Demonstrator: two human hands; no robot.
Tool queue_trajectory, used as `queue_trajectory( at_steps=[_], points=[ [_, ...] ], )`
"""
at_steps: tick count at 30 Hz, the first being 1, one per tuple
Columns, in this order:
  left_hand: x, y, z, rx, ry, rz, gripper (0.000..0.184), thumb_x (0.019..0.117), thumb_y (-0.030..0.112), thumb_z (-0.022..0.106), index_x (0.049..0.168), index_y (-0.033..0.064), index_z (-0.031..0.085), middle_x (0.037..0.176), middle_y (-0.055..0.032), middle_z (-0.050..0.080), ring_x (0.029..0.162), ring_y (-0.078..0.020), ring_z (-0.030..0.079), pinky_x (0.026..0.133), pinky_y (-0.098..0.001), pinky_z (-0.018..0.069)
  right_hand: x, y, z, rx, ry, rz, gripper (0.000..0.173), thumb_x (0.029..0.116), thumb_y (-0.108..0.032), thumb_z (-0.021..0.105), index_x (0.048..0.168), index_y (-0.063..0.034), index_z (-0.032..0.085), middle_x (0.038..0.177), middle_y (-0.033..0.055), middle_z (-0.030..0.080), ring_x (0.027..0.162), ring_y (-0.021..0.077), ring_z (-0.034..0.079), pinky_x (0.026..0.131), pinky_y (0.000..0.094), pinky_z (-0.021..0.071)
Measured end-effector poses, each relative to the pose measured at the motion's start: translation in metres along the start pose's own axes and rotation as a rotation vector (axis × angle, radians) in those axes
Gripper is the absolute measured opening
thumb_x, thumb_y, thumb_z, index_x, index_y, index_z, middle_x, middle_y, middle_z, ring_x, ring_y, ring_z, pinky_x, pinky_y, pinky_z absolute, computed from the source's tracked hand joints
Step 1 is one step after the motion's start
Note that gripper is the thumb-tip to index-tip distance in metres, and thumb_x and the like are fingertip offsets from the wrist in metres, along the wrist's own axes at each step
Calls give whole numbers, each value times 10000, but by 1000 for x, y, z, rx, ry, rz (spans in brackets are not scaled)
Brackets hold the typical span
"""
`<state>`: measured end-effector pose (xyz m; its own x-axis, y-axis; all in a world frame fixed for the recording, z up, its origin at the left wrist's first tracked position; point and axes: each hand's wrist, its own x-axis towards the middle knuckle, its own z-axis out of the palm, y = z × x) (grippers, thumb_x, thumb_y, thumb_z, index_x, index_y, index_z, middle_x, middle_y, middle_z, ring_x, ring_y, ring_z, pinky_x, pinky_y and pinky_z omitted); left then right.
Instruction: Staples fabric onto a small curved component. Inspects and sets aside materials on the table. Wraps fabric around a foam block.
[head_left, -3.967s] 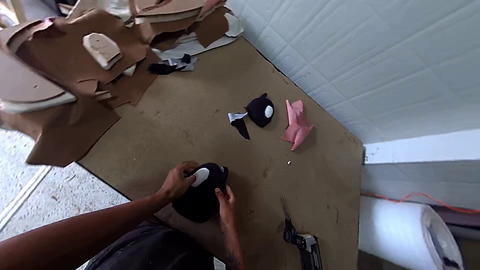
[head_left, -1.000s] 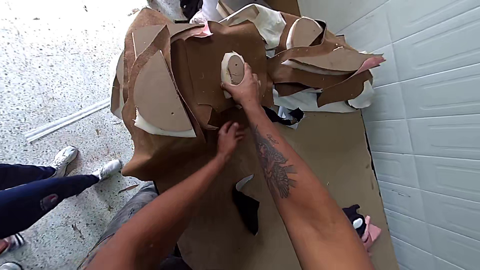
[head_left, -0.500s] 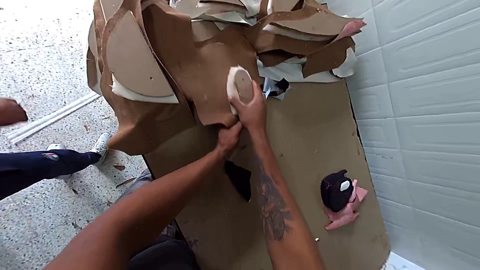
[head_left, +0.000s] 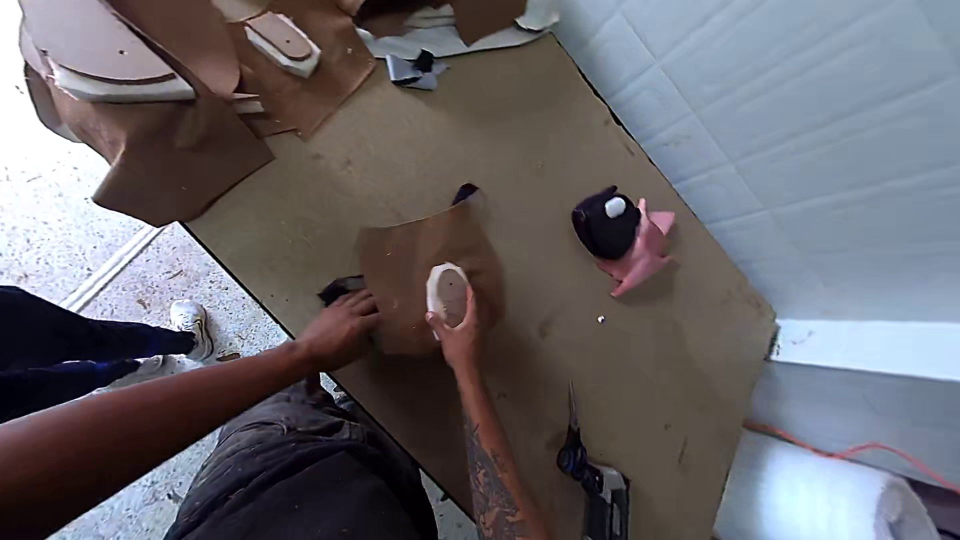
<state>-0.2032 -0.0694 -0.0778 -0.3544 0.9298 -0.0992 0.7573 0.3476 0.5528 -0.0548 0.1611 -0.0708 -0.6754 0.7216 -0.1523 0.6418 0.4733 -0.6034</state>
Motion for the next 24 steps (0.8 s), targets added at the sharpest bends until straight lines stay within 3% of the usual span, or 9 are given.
queue_trajectory(
  at_steps=[3, 5, 7, 9, 13, 15, 17, 21, 24],
  points=[
    [-51, -21, -16, 69, 77, -91, 260, 925, 378, 678, 1133, 243, 757, 1533, 25, 526, 1447, -230, 453, 1141, -536, 439, -40, 24, -19, 59, -10, -44, 941, 784, -642, 800, 1568, -268, 439, 1549, 95, 458, 1398, 274, 480, 1090, 563, 482],
    [-65, -26, -28, 124, 205, -119, 210, 924, 360, 650, 1053, 256, 778, 1496, 38, 553, 1445, -229, 446, 1165, -536, 410, -60, 42, -46, 124, 48, -20, 757, 863, -611, 735, 1492, -235, 545, 1510, 61, 521, 1390, 244, 503, 1076, 536, 509],
    [-56, -11, -41, 152, 267, -121, 203, 932, 343, 647, 1062, 253, 774, 1489, 40, 561, 1462, -227, 425, 1186, -528, 380, -69, 68, -71, 90, 138, 73, 654, 910, -544, 710, 1424, -153, 606, 1424, 125, 582, 1308, 296, 564, 1042, 544, 517],
    [-30, 21, -37, 117, 274, -40, 214, 938, 350, 662, 1104, 260, 765, 1487, 44, 563, 1467, -216, 419, 1189, -518, 380, -67, 95, -83, -27, 184, 178, 697, 887, -524, 751, 1415, -92, 605, 1372, 200, 594, 1247, 367, 583, 1034, 582, 493],
    [47, 85, -7, 40, 100, 217, 416, 867, 385, 756, 1276, 332, 705, 1614, 46, 432, 1551, -220, 284, 1263, -517, 261, -46, 99, -69, -190, 204, 199, 713, 801, -509, 841, 1340, -87, 640, 1361, 273, 540, 1244, 456, 545, 973, 625, 511],
    [82, 98, 6, 138, -83, 298, 660, 806, 452, 820, 1423, 394, 593, 1699, 25, 276, 1593, -260, 156, 1273, -573, 170, -35, 90, -55, -199, 195, 149, 593, 800, -403, 852, 1270, -91, 670, 1328, 241, 558, 1216, 430, 559, 953, 590, 526],
    [111, 97, 14, 210, -216, 341, 771, 773, 467, 861, 1472, 410, 543, 1715, 2, 229, 1600, -304, 103, 1257, -637, 138, -31, 80, -49, -167, 149, 139, 423, 852, -318, 818, 1192, -87, 718, 1306, 206, 582, 1202, 390, 573, 968, 568, 521],
    [139, 89, 14, 190, -310, 383, 636, 775, 395, 879, 1363, 373, 637, 1646, 28, 374, 1574, -279, 217, 1246, -636, 180, -58, 60, -55, 117, 29, 258, 393, 960, -380, 695, 1235, -100, 666, 1146, 157, 681, 1002, 331, 673, 806, 587, 562],
    [146, 86, 16, 209, -373, 428, 702, 775, 422, 879, 1415, 384, 593, 1627, 63, 387, 1550, -245, 272, 1228, -656, 214, -68, 58, -47, 388, -28, 412, 437, 956, -381, 726, 1304, -138, 623, 1043, 94, 747, 778, 246, 741, 640, 466, 638]
  ],
)
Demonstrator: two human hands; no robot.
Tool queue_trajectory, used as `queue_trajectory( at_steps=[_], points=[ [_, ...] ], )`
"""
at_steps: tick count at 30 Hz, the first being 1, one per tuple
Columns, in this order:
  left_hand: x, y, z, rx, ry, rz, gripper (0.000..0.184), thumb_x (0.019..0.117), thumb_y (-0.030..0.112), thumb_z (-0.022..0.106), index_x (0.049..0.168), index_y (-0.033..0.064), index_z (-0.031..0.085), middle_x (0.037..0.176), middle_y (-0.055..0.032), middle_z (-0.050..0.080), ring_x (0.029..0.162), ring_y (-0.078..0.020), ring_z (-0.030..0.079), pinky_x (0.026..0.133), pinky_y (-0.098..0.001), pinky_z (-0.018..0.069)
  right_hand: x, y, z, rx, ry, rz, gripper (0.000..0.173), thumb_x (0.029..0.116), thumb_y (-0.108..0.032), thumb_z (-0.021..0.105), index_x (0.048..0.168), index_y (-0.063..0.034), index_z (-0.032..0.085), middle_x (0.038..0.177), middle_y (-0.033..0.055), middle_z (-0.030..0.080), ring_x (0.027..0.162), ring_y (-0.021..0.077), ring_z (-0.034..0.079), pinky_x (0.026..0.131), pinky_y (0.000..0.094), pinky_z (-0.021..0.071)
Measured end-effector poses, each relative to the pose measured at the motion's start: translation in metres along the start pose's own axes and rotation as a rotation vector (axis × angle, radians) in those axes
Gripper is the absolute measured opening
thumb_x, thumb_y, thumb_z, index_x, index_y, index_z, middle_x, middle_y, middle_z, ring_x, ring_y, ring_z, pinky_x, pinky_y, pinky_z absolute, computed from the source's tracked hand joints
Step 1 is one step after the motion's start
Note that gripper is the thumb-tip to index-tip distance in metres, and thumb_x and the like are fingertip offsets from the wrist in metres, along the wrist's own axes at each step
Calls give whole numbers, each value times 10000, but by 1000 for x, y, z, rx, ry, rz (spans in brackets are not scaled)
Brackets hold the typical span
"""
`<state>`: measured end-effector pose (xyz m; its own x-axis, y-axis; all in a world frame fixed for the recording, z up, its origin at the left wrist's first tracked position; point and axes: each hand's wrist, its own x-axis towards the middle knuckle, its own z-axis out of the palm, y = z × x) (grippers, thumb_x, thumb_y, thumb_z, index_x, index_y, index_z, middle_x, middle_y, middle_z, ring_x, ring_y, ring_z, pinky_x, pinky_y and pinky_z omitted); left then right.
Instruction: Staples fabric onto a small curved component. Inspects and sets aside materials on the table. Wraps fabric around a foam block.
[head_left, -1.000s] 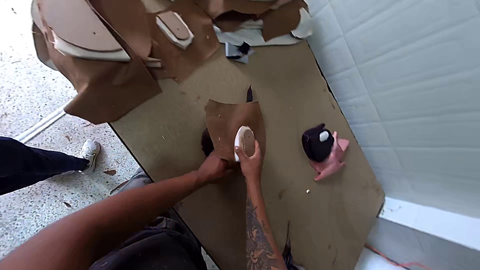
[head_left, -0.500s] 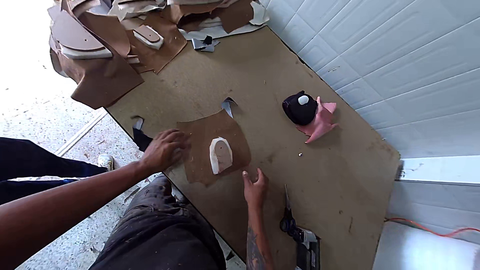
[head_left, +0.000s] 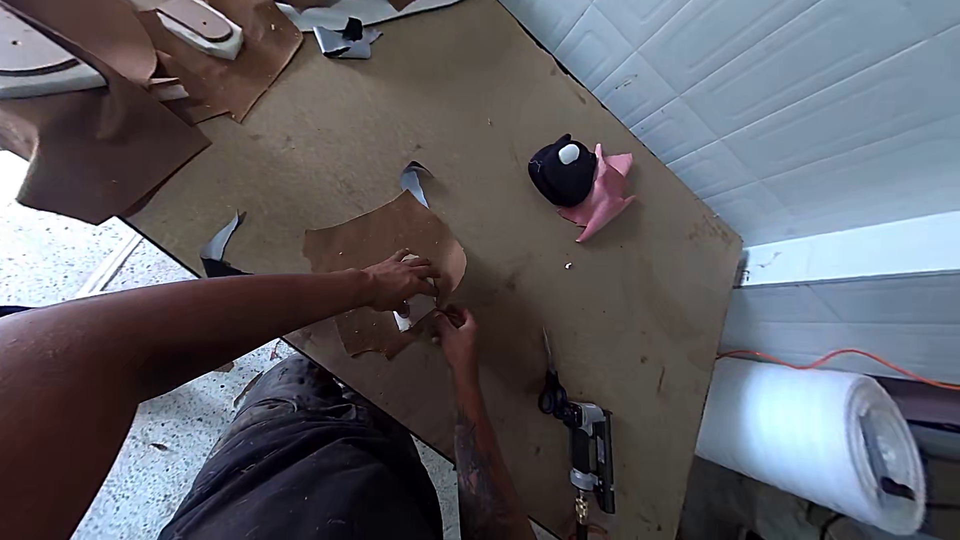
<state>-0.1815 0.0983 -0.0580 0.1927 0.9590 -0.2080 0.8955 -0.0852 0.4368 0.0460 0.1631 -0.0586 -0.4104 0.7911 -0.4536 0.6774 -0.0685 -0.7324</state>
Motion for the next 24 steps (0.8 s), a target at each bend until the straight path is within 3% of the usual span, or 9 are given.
queue_trajectory(
  at_steps=[3, 6, 13, 21, 24],
  points=[
    [6, -7, -4, 65, -9, 76, 669, 768, 413, 881, 1383, 395, 618, 1553, 70, 468, 1484, -239, 368, 1161, -643, 323, 7, 1, 9, 25, -10, 40, 256, 976, -302, 723, 1119, -90, 719, 848, 84, 757, 584, 215, 694, 507, 390, 594],
    [8, -14, -12, 125, -12, 125, 619, 765, 383, 882, 1335, 387, 640, 1503, 63, 508, 1464, -251, 388, 1157, -630, 331, 13, -6, 11, -26, 0, 85, 206, 985, -283, 702, 1013, -79, 713, 747, 93, 720, 521, 216, 652, 467, 378, 555],
    [9, -27, -18, 120, -4, 157, 588, 761, 371, 884, 1309, 383, 671, 1508, 32, 497, 1458, -264, 389, 1189, -637, 280, 19, -13, 14, 103, -10, 198, 166, 1001, -186, 687, 1006, -21, 689, 801, 113, 739, 609, 217, 709, 546, 344, 609],
    [18, -16, -19, 197, 18, 171, 553, 762, 383, 873, 1283, 373, 689, 1458, 3, 526, 1392, -275, 448, 1177, -613, 314, 19, -13, 5, 112, -121, 244, 193, 973, -219, 731, 969, -26, 718, 814, 112, 757, 603, 202, 711, 486, 305, 561],
    [22, -9, -16, 201, 14, 150, 583, 722, 384, 900, 1269, 373, 698, 1506, -4, 492, 1463, -287, 377, 1199, -622, 286, 22, -9, -1, 146, -192, 243, 201, 982, -205, 718, 962, -5, 706, 837, 121, 767, 612, 201, 714, 478, 295, 542]
  ],
)
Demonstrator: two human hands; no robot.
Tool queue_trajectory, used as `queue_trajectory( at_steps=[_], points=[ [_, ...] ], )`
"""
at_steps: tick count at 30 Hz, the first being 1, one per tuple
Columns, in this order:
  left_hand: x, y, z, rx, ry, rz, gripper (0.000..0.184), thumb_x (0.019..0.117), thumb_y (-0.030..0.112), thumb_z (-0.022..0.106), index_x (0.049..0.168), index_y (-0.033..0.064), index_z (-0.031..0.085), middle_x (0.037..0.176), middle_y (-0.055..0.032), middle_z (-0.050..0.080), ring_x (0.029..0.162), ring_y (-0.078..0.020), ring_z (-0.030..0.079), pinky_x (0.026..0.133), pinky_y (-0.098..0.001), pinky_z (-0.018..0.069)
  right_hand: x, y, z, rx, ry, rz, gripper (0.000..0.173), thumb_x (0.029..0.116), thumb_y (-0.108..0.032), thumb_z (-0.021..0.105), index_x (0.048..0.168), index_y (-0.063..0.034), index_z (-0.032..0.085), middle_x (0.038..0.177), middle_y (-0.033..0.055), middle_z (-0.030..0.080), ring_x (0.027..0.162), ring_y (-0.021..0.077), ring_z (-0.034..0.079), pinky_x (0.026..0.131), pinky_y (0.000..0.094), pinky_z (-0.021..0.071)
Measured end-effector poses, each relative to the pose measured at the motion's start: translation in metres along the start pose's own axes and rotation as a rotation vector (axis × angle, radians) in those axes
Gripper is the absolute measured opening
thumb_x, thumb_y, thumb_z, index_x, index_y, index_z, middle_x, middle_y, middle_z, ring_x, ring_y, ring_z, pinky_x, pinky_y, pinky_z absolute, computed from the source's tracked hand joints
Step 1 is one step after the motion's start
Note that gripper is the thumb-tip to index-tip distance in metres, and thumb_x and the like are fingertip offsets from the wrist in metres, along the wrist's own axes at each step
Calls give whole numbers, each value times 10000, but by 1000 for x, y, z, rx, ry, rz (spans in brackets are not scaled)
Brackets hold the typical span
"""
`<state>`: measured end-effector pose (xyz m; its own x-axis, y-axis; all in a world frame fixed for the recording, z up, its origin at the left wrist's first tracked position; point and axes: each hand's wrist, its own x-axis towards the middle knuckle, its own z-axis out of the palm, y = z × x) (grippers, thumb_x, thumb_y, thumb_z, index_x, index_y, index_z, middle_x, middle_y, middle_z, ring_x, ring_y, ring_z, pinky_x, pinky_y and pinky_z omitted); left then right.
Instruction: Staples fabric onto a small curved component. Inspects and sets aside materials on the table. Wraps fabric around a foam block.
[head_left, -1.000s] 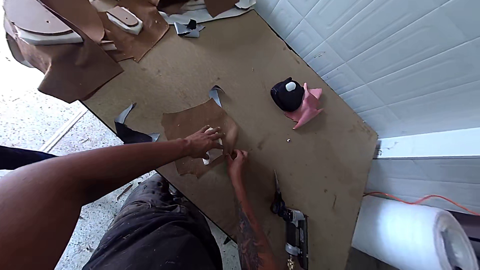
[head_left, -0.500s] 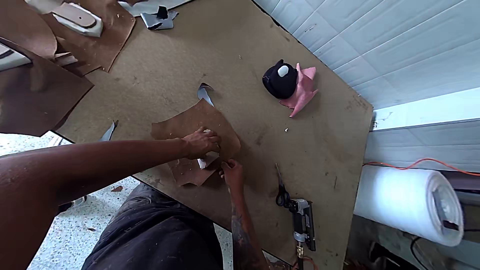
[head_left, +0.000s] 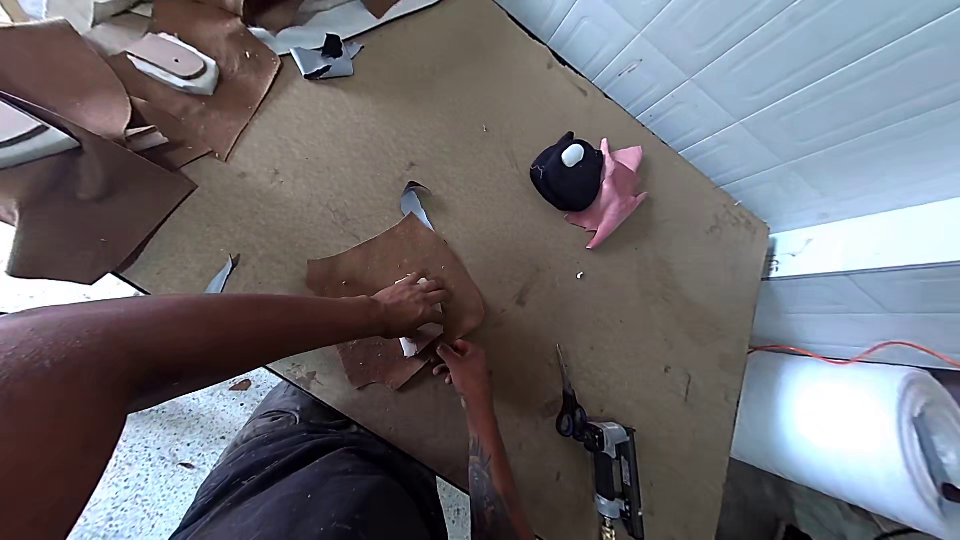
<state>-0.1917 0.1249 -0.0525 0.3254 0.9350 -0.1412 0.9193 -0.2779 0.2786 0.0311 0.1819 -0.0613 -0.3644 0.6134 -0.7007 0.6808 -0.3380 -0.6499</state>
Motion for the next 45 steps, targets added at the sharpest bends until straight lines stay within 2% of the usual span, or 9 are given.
queue_trajectory(
  at_steps=[3, 6, 8, 9, 17, 27, 37, 41, 45],
  points=[
    [-2, 9, -16, -5, -25, -53, 693, 713, 449, 905, 1353, 384, 648, 1585, -17, 422, 1501, -289, 329, 1205, -583, 290, 2, 2, -5, -20, -54, 7, 225, 975, -221, 727, 971, 1, 696, 841, 122, 768, 602, 197, 710, 462, 288, 523],
    [1, 23, -41, -86, -46, -194, 436, 848, 478, 796, 1214, 271, 682, 1242, 10, 625, 1163, -211, 590, 946, -449, 521, 6, 1, -11, -83, -112, -10, 263, 980, -269, 719, 947, -10, 691, 848, 98, 778, 591, 178, 710, 460, 283, 516],
    [10, 31, -40, -201, -181, -367, 315, 898, 473, 747, 1013, 182, 705, 984, -16, 700, 942, -230, 688, 793, -500, 579, 8, -1, -14, -101, -163, -8, 270, 983, -283, 716, 957, -16, 688, 857, 84, 785, 589, 163, 714, 454, 271, 510],
    [17, 32, -35, -232, -262, -438, 335, 896, 464, 749, 1007, 150, 712, 957, -52, 710, 935, -267, 699, 796, -538, 582, 9, -1, -16, -97, -187, -7, 269, 981, -281, 720, 985, -13, 702, 860, 83, 787, 587, 161, 716, 447, 266, 511],
    [44, 38, -18, -210, -311, -602, 295, 820, 345, 838, 975, 116, 733, 968, -100, 718, 957, -322, 703, 820, -580, 588, 23, 3, -28, 7, -375, -16, 246, 1016, -236, 670, 1012, 8, 701, 898, 101, 791, 608, 171, 727, 440, 261, 507],
    [30, 21, 0, -272, -263, -546, 335, 825, 526, 787, 881, 205, 712, 836, 16, 690, 829, -199, 686, 731, -514, 579, 29, 1, -26, 111, -433, 0, 258, 1033, -231, 641, 999, 12, 722, 831, 112, 765, 612, 161, 693, 477, 252, 494],
    [0, 26, 21, -403, -64, -482, 210, 957, 328, 707, 1103, 181, 673, 1077, -16, 700, 1030, -235, 687, 846, -507, 590, 24, -23, -8, -3, -402, -11, 314, 1069, -246, 564, 1020, 18, 728, 849, 141, 768, 652, 220, 726, 511, 307, 561],
    [-4, 25, 22, -443, -30, -418, 173, 961, 258, 676, 1111, 171, 677, 1080, -28, 697, 1048, -236, 681, 874, -498, 582, 16, -40, -1, -79, -364, 45, 351, 1100, -233, 484, 1056, 31, 709, 879, 153, 778, 678, 243, 747, 526, 328, 576],
    [-7, 21, 7, -483, -85, -408, 522, 730, 504, 796, 1106, 184, 626, 1002, -17, 679, 916, -222, 683, 749, -505, 580, 21, -54, 5, -315, -312, -32, 338, 1078, -209, 514, 921, 22, 706, 767, 126, 750, 602, 207, 711, 538, 334, 582]
  ],
)
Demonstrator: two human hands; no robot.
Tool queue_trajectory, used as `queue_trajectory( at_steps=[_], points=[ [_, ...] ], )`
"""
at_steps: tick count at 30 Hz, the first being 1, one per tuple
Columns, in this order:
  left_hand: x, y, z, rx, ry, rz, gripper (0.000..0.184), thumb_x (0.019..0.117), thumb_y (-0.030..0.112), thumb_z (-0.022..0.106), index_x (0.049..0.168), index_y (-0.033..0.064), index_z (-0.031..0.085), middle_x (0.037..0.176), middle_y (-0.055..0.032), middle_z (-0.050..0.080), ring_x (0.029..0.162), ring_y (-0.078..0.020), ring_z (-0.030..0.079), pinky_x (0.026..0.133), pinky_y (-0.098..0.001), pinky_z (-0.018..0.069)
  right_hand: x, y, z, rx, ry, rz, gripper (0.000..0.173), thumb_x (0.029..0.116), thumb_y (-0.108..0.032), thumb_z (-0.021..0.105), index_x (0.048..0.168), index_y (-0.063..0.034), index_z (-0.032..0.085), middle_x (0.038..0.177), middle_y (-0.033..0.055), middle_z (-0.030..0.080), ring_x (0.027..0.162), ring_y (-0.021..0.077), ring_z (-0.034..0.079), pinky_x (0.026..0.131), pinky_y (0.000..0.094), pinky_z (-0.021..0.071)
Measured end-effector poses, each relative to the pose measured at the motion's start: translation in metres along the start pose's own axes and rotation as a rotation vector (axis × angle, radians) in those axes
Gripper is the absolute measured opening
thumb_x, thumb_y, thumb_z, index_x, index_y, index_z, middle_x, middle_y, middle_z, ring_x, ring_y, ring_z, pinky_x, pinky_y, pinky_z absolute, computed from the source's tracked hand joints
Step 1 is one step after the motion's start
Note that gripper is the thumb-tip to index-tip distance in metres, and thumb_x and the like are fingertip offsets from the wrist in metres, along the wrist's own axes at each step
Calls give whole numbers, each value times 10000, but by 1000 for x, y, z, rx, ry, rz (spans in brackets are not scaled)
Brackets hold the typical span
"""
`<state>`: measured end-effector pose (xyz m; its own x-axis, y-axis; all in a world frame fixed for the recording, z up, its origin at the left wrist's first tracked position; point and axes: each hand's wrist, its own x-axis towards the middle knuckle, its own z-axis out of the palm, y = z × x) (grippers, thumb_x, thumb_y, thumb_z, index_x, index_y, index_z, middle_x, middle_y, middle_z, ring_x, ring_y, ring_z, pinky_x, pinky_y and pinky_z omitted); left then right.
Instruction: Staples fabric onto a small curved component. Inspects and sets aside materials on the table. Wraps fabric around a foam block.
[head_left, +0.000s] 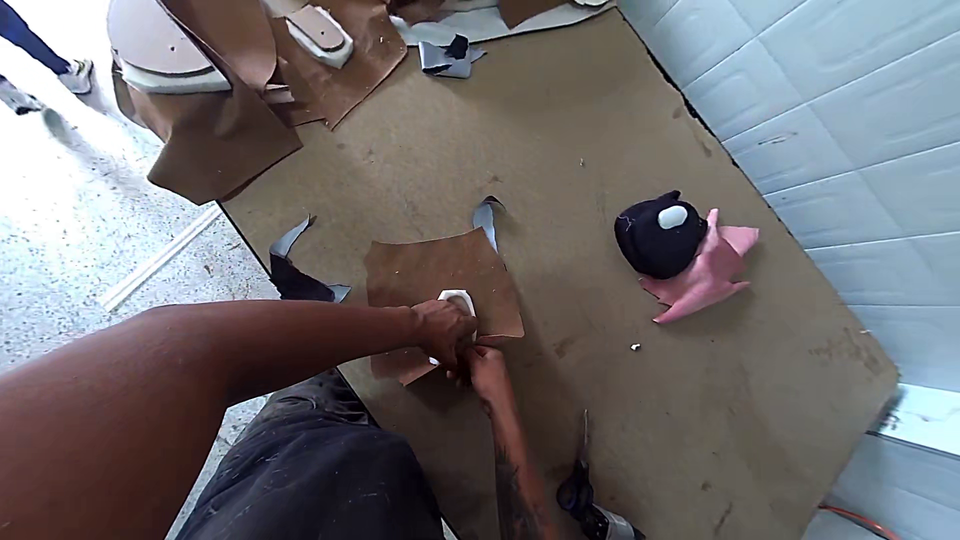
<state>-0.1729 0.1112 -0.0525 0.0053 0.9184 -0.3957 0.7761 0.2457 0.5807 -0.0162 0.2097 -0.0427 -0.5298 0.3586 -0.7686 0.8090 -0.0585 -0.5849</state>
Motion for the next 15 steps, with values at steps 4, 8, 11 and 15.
queue_trajectory(
  at_steps=[4, 8, 11, 15],
  points=[
    [1, 6, 11, 55, 80, -66, 625, 711, 519, 817, 1180, 170, 594, 1000, -43, 684, 923, -256, 694, 729, -507, 581, 14, -8, -1, -299, 44, -70, 336, 1009, -289, 625, 780, -56, 705, 653, 77, 664, 546, 189, 621, 554, 396, 539],
    [5, 9, 18, 63, 132, -133, 511, 753, 373, 838, 1167, 166, 619, 1016, -55, 699, 960, -288, 697, 754, -542, 585, 21, -6, -7, -285, -1, -85, 308, 971, -323, 655, 828, -61, 732, 646, 75, 665, 522, 183, 608, 532, 400, 531],
    [5, 11, 18, 65, 132, -121, 425, 778, 390, 834, 1081, 171, 632, 928, -44, 697, 885, -270, 697, 735, -535, 581, -5, 21, -12, -57, -5, -226, 335, 1000, -439, 644, 994, -121, 749, 732, 73, 717, 561, 192, 659, 524, 370, 563],
    [9, 5, 15, 71, 129, -113, 392, 800, 431, 847, 1020, 174, 650, 887, -28, 692, 859, -250, 689, 760, -525, 578, -67, 95, -31, 299, 334, -448, 334, 1034, -265, 598, 1325, -122, 676, 931, 101, 749, 737, 237, 710, 634, 401, 619]
  ],
)
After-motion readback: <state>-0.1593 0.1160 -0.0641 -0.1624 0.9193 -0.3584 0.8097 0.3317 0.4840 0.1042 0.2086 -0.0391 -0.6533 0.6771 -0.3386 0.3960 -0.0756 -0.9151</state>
